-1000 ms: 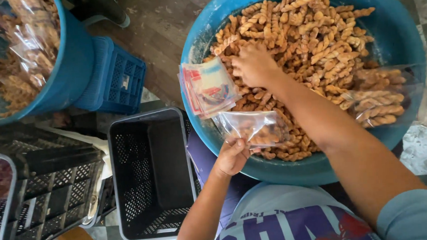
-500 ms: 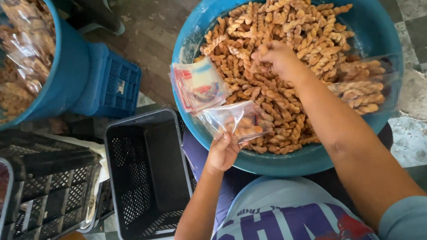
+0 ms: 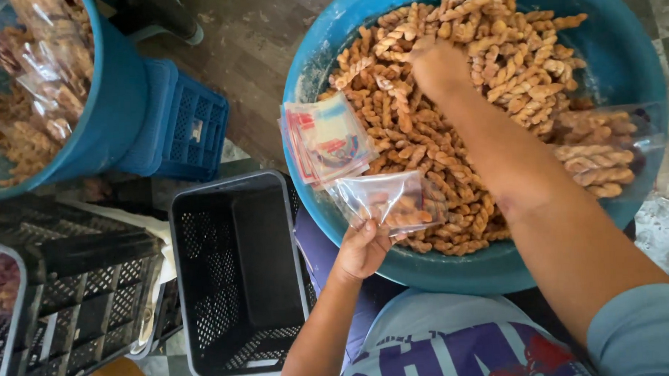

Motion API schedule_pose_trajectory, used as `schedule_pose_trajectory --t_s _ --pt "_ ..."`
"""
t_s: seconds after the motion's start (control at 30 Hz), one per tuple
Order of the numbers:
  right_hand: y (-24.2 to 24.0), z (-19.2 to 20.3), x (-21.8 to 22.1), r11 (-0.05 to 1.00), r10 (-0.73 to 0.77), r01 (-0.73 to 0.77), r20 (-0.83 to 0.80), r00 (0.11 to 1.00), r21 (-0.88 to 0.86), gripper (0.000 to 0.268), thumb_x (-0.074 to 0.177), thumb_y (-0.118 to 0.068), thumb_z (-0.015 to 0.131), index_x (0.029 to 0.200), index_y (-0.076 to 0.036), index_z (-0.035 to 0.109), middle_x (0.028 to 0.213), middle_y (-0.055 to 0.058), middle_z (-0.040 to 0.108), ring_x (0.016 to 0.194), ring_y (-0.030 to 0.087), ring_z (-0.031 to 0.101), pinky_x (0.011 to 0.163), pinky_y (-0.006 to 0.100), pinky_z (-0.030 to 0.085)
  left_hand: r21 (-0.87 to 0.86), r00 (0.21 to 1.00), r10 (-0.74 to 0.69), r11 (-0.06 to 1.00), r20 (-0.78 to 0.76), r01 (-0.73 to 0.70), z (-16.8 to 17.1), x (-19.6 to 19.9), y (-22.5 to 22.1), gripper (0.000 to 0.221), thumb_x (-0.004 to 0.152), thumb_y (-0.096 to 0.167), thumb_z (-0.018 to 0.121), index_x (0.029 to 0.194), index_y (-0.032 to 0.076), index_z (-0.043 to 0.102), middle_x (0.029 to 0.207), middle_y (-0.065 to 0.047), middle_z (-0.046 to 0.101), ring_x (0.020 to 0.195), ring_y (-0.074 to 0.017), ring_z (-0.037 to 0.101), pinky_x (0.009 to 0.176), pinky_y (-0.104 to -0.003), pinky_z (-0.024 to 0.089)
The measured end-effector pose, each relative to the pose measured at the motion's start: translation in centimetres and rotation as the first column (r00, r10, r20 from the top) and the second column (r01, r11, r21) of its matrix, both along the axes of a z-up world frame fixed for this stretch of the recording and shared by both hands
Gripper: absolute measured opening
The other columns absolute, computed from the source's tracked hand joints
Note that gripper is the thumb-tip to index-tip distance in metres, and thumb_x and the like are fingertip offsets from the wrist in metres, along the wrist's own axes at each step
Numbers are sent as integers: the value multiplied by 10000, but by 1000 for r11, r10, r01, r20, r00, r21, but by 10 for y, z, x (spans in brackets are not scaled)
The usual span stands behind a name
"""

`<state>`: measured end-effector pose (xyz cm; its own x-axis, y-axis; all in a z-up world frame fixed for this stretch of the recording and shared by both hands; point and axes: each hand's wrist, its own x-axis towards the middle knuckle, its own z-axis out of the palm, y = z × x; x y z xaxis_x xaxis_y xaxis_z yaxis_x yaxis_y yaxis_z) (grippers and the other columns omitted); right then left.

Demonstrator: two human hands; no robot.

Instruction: The person scoops twisted fried snacks from a large blue basin into small clear plastic bags. They fill each bag by hand, then set the filled bag aside and pick up a new empty bag to continue the process.

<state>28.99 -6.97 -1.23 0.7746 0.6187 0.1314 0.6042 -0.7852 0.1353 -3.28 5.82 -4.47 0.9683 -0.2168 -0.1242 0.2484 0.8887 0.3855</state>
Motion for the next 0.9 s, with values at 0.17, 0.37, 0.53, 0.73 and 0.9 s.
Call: schedule_pose_trajectory --t_s 0.17,0.37,0.53,0.73,0.9 --pt "-62 33 -11 817 -23 133 -198 980 561 214 943 -98 544 1090 -95 700 1137 180 510 1015 378 456 793 529 405 35 995 8 999 95 -11 51 11 -4 508 879 277 653 1305 101 442 1080 1 592 1096 -311 526 887 -377 487" --pt "-134 157 -151 634 55 390 -542 839 668 190 970 -135 577 1090 -15 662 709 43 607 659 110 568 633 257 477 5 997 29 1000 71 -30 15 5 -3 368 912 255 603 1250 159 497 1033 86 674 1141 -162 551 897 -423 476" --pt "-142 150 -212 538 131 547 -704 698 642 195 897 -65 600 1079 3 624 832 125 681 691 152 662 643 242 554 77 987 36 996 154 -48 24 8 -8 360 944 241 573 1256 83 488 1118 -39 625 1094 -250 582 844 -383 510" --pt "-114 125 -238 537 239 290 -473 848 792 256 733 -185 759 967 -107 689 799 102 660 777 256 644 674 367 496 253 995 85 963 55 -96 56 6 -19 259 834 327 663 860 93 553 939 -98 640 969 -297 647 780 -357 574" --pt "-123 132 -243 565 158 330 -492 856 756 261 745 -225 779 983 -164 691 732 52 624 671 170 600 587 297 451 97 985 171 980 13 -172 54 3 -13 216 894 325 579 922 112 597 854 -48 646 867 -270 671 811 -429 556"
